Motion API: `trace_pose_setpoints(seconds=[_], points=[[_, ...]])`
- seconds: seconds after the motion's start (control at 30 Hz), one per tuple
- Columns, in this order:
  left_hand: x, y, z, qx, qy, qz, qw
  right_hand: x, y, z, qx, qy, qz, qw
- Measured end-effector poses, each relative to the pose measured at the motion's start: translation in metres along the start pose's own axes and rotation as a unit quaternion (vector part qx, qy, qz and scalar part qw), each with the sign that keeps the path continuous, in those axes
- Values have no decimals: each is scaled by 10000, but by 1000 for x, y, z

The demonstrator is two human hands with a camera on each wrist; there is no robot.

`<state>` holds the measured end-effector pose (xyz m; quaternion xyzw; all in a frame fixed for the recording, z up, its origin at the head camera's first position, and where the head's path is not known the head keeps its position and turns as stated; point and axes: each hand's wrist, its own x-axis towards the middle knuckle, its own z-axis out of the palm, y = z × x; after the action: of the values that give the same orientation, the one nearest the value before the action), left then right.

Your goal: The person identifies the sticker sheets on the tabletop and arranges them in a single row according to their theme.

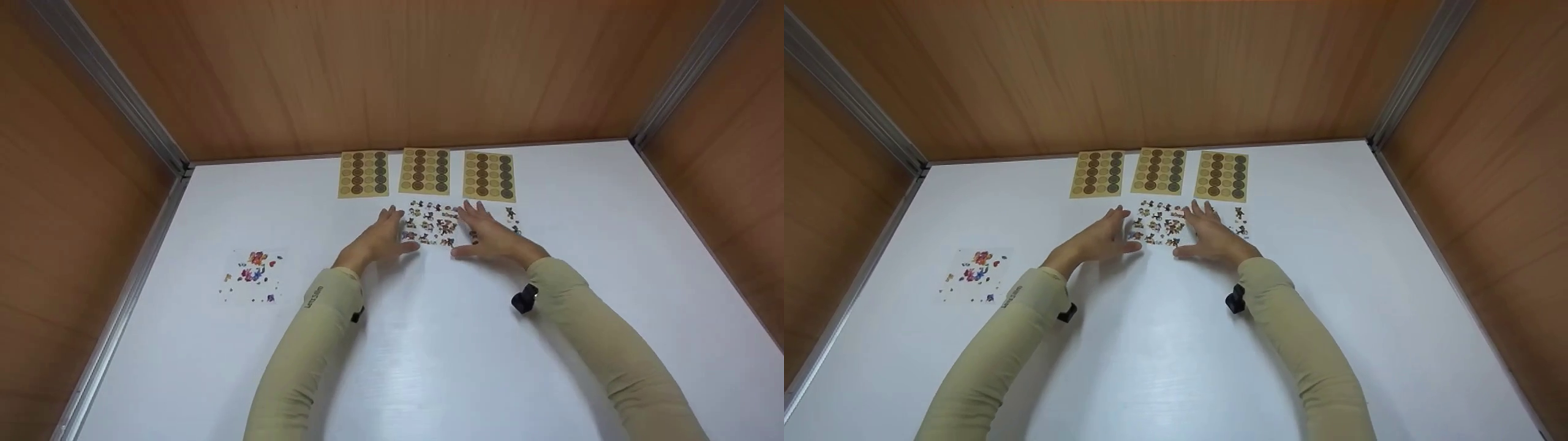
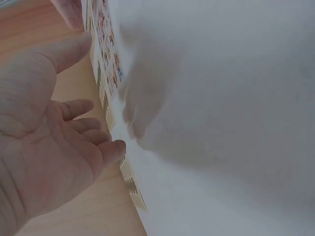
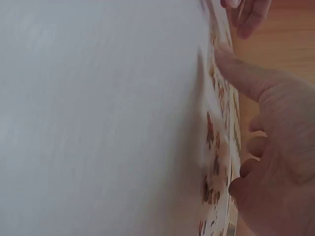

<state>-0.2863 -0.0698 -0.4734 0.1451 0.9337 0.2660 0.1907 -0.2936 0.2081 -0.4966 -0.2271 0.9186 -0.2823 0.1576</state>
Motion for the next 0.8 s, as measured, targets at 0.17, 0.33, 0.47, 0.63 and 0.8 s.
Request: trace_pose_setpoints(seconds=[0.17,0.33,0.47,0.63,0.8], points=[[15,0,8,97,-120,212,9997,7,12,-2,-214,-45,230,9995],[24,-2,13,47,-144,93,9998,13,21,-2,-625,-122,140,9979],[26,-2,17,147,-122,-12,9998,14,26,-1,-903,-195,132,9956],[32,1,21,264,26,-37,9996,12,28,-5,-1028,-298,157,9941],[39,2,22,765,126,209,9968,9,26,-9,-881,-465,217,9948]])
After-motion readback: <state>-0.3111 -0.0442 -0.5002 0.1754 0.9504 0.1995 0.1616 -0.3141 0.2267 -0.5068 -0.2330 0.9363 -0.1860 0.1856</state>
